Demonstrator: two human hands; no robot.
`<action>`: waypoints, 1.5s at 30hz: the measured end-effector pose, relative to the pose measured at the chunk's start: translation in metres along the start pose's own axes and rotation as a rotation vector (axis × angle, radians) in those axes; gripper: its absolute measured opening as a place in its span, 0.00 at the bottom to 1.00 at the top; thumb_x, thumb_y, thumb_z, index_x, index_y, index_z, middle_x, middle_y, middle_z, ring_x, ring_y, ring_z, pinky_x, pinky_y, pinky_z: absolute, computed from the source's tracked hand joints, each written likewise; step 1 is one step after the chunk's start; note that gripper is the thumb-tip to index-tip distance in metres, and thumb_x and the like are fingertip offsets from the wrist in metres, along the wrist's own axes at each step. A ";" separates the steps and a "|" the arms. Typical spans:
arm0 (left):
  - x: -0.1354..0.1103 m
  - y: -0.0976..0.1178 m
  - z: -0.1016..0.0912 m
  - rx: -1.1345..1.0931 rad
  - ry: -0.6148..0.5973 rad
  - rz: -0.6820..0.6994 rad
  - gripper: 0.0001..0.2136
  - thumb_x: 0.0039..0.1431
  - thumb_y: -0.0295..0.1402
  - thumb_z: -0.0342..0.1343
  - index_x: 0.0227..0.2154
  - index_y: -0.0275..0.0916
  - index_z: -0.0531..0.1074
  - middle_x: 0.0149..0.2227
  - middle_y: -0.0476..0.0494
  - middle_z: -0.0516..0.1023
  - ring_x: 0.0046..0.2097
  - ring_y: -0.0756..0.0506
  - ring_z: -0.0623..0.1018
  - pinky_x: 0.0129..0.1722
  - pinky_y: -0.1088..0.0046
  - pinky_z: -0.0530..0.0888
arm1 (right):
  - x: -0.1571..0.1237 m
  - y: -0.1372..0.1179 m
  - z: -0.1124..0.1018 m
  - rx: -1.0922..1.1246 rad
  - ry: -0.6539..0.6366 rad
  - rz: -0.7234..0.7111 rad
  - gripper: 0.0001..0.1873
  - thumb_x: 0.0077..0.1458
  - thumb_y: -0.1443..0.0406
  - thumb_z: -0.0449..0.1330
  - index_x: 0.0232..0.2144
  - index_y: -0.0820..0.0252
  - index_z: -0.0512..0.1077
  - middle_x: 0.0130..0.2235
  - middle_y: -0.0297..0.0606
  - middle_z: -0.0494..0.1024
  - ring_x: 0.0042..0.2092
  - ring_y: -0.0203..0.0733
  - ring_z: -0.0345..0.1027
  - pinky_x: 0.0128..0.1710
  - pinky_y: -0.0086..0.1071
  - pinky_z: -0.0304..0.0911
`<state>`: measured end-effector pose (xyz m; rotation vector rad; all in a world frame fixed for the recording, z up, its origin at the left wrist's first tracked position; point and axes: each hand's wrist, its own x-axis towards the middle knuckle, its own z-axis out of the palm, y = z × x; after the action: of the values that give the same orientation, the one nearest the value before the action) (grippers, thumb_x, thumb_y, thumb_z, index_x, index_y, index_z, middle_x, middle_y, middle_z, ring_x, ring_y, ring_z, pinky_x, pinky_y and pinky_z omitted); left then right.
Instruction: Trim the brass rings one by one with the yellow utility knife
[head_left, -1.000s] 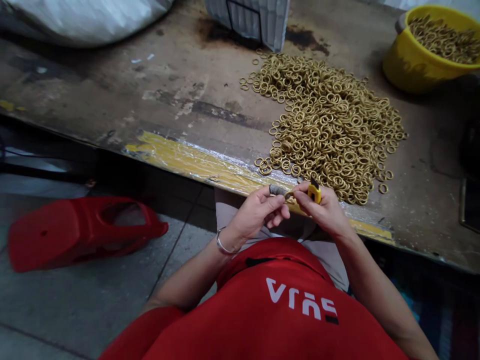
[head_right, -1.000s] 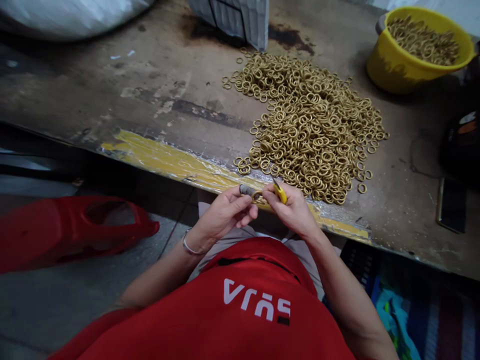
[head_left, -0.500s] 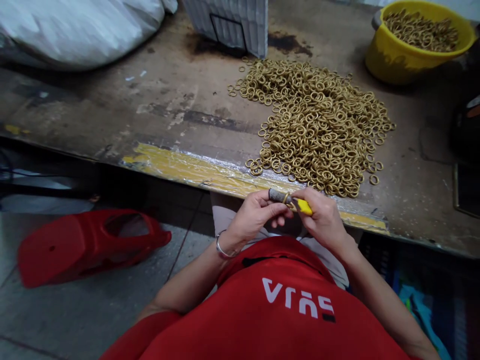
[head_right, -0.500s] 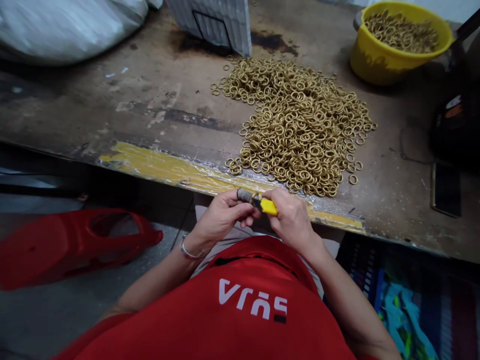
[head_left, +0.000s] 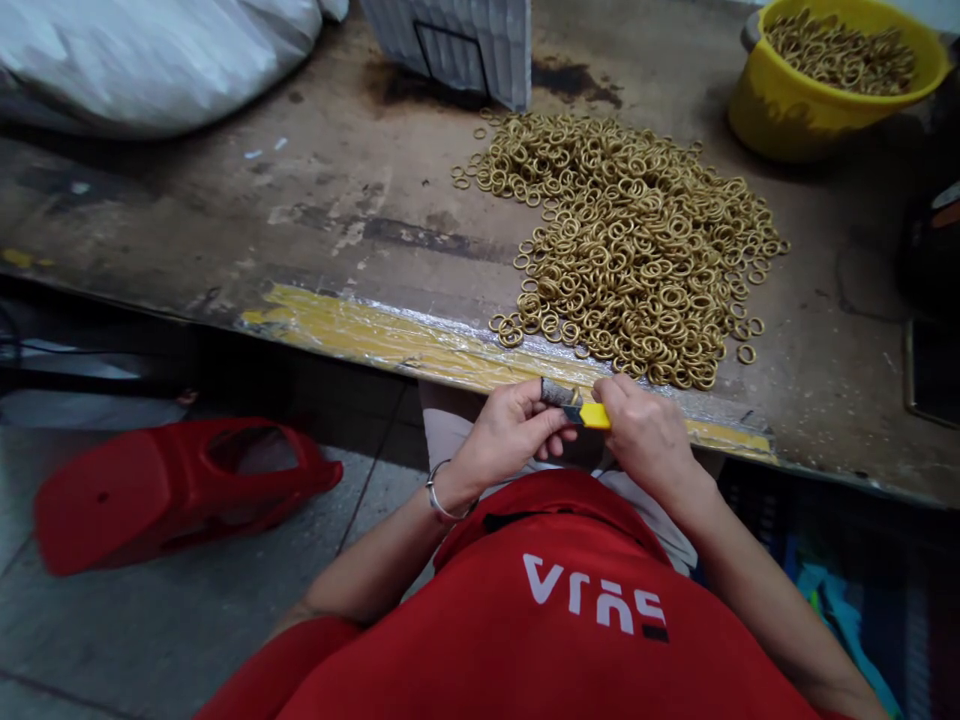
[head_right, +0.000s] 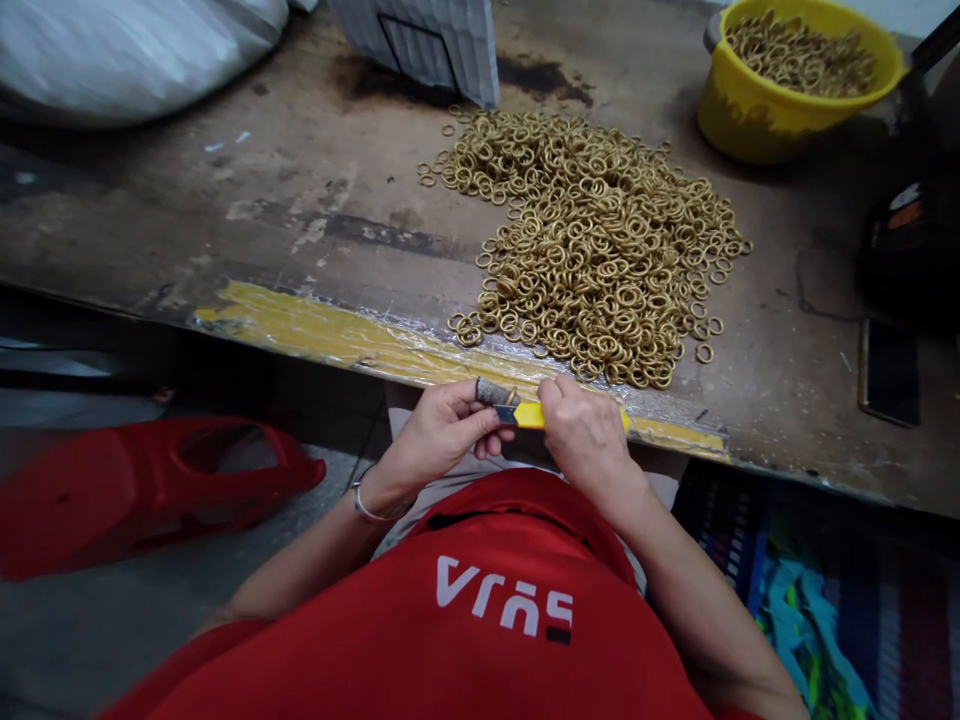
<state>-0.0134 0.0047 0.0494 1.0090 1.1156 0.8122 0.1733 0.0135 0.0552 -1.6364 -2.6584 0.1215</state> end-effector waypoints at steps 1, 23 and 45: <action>-0.001 0.002 0.000 -0.002 -0.002 -0.008 0.04 0.53 0.30 0.59 0.29 0.35 0.72 0.23 0.47 0.80 0.20 0.54 0.75 0.18 0.82 0.71 | 0.001 -0.001 0.001 -0.015 0.016 0.003 0.12 0.62 0.72 0.51 0.39 0.61 0.74 0.36 0.41 0.77 0.30 0.39 0.67 0.29 0.35 0.46; -0.009 -0.001 0.001 -0.071 0.014 -0.041 0.06 0.51 0.31 0.61 0.30 0.35 0.73 0.23 0.47 0.80 0.20 0.53 0.76 0.20 0.79 0.74 | -0.006 -0.008 -0.007 0.073 -0.060 0.012 0.12 0.56 0.73 0.55 0.41 0.61 0.75 0.40 0.43 0.80 0.33 0.41 0.69 0.30 0.33 0.50; -0.006 -0.012 0.010 -0.090 -0.136 0.033 0.10 0.54 0.33 0.65 0.36 0.35 0.71 0.31 0.44 0.81 0.30 0.50 0.79 0.29 0.77 0.75 | -0.005 -0.002 0.014 1.835 -0.093 0.429 0.22 0.45 0.51 0.71 0.33 0.60 0.73 0.19 0.24 0.65 0.18 0.27 0.52 0.18 0.24 0.48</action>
<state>-0.0049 -0.0067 0.0413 0.9944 0.9404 0.8008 0.1733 0.0070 0.0417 -1.1656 -0.9532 1.8298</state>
